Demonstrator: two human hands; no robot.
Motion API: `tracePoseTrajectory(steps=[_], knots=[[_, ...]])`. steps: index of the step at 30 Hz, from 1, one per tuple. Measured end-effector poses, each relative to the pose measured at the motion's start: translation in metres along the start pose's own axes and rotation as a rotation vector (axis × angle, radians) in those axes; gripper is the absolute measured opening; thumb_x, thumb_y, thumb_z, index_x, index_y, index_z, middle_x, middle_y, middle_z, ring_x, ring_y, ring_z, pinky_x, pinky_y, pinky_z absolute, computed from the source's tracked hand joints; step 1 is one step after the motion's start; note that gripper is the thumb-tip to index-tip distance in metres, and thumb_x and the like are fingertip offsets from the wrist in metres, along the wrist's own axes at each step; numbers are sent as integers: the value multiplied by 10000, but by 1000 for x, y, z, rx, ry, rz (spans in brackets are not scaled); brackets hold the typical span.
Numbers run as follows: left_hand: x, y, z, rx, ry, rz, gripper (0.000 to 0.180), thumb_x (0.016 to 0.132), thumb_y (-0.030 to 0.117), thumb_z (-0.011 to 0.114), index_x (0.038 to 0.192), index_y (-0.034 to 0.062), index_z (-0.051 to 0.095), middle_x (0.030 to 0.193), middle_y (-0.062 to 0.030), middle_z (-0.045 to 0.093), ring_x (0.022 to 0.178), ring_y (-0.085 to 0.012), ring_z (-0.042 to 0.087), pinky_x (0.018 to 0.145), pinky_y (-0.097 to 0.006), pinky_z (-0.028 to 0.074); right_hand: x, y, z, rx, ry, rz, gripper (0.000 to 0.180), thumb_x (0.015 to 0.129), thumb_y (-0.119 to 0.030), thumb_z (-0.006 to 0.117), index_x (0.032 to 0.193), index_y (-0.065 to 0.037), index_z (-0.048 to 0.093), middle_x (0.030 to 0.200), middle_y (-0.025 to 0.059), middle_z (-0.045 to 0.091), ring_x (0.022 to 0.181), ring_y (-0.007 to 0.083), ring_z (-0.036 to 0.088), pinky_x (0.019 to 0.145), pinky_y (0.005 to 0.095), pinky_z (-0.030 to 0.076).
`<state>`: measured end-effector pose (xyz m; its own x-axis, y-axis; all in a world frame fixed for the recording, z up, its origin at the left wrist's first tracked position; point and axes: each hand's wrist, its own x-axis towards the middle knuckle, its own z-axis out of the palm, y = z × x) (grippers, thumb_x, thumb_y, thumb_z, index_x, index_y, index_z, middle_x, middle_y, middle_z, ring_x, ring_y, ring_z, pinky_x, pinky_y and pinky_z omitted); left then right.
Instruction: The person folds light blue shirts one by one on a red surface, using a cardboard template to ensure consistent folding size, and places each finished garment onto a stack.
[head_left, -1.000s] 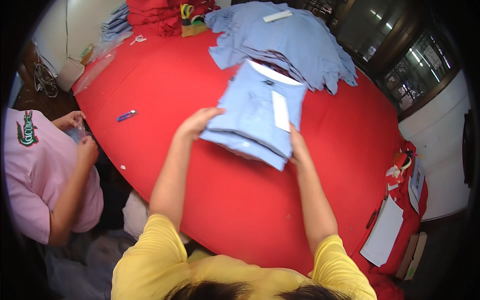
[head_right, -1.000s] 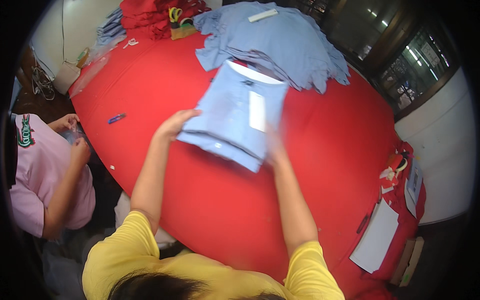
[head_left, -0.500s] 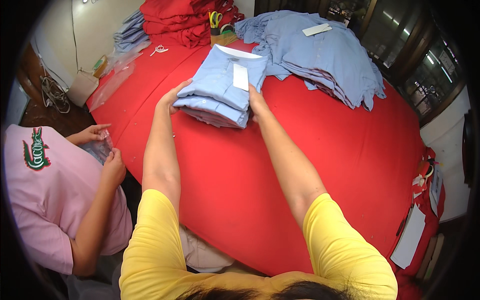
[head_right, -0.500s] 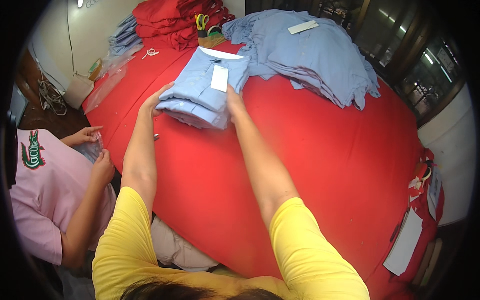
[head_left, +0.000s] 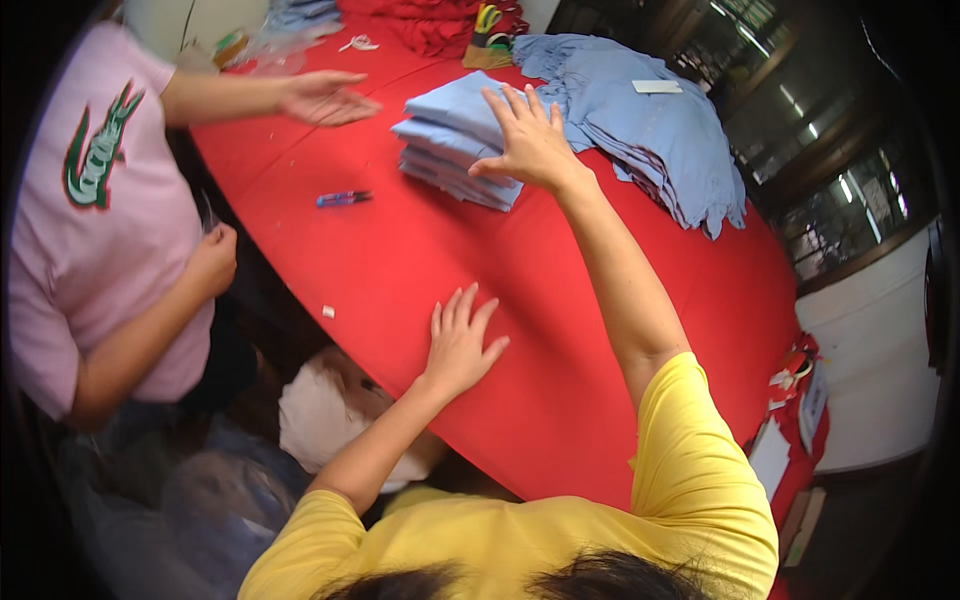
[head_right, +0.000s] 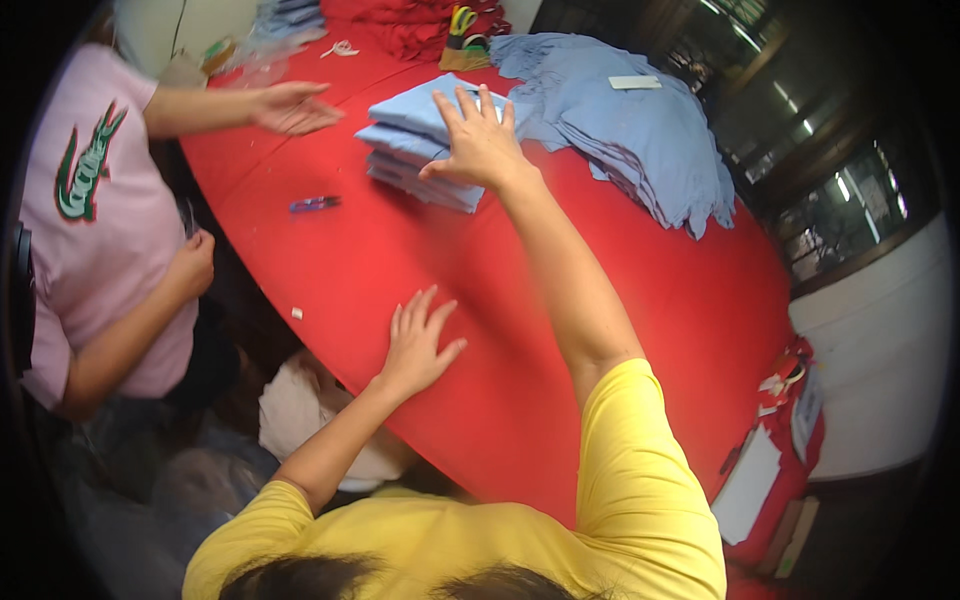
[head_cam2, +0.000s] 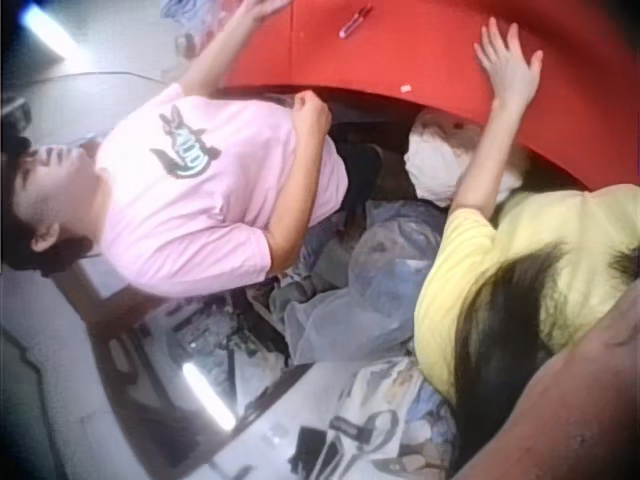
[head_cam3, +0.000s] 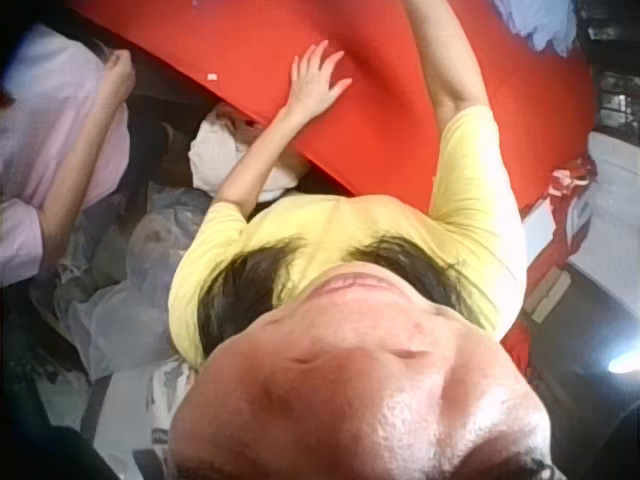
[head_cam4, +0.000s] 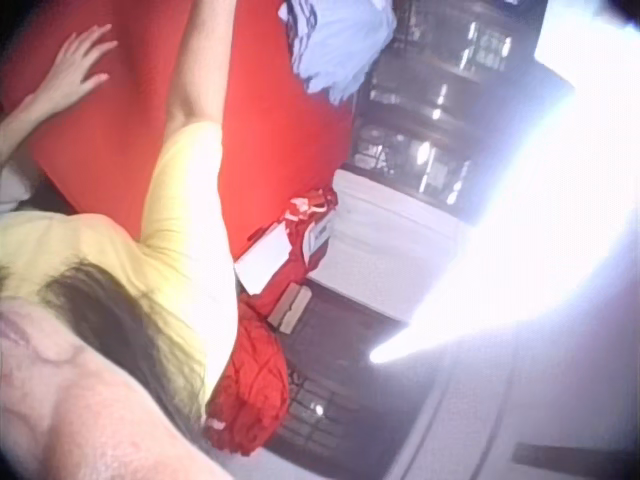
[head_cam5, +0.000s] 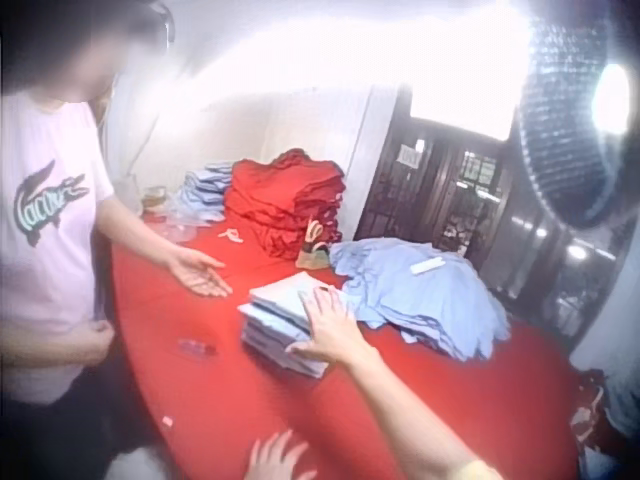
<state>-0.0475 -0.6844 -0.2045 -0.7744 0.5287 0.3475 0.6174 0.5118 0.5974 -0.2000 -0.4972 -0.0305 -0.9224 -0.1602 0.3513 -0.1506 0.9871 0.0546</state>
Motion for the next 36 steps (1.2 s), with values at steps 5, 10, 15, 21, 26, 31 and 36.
tracePoseTrajectory(steps=[5,10,15,21,26,31,36], knots=[[-25,3,19,154,-116,66,580,889,428,548,1374,119,467,1486,-151,321,1410,-329,214,1142,-565,113,17,-5,32,-115,-121,30,1243,528,-651,789,1504,-156,199,1520,192,262,1410,436,181,1064,667,185],[-28,3,27,216,-66,59,572,896,472,509,1366,147,480,1480,-122,348,1405,-318,226,1140,-564,123,23,23,54,88,-126,-10,1078,665,-405,759,1509,-118,151,1487,215,319,1324,436,357,1030,584,331],[-33,-3,29,249,-49,18,569,900,472,501,1373,156,474,1483,-115,349,1409,-311,221,1143,-563,123,17,-8,67,-129,-88,16,1045,684,-248,753,1515,-135,129,1443,243,365,1184,446,507,970,545,418],[-33,2,29,233,-72,17,579,902,469,497,1380,144,463,1487,-115,348,1412,-306,225,1144,-563,111,-16,-32,66,-430,110,-1,1173,563,-458,851,1509,-274,183,1521,200,229,1214,500,449,991,677,303],[-27,17,39,224,-136,50,599,877,482,530,1366,142,471,1475,-108,363,1409,-297,227,1147,-548,116,-72,-25,45,-357,218,-69,1140,542,-476,852,1488,-261,252,1528,176,223,1326,497,289,1001,739,212],[-25,-2,28,320,-75,7,576,884,439,551,1370,142,465,1477,-95,354,1403,-284,245,1149,-519,140,-150,1,-3,-178,372,11,902,719,-465,729,1477,-222,305,1541,157,216,1423,410,157,1067,690,121],[-25,7,25,397,-108,31,570,885,419,560,1376,146,461,1482,-97,348,1403,-294,243,1149,-529,138,-374,207,-120,-442,857,748,848,769,-309,719,1451,-30,300,1532,142,263,1417,335,230,1130,457,189]])
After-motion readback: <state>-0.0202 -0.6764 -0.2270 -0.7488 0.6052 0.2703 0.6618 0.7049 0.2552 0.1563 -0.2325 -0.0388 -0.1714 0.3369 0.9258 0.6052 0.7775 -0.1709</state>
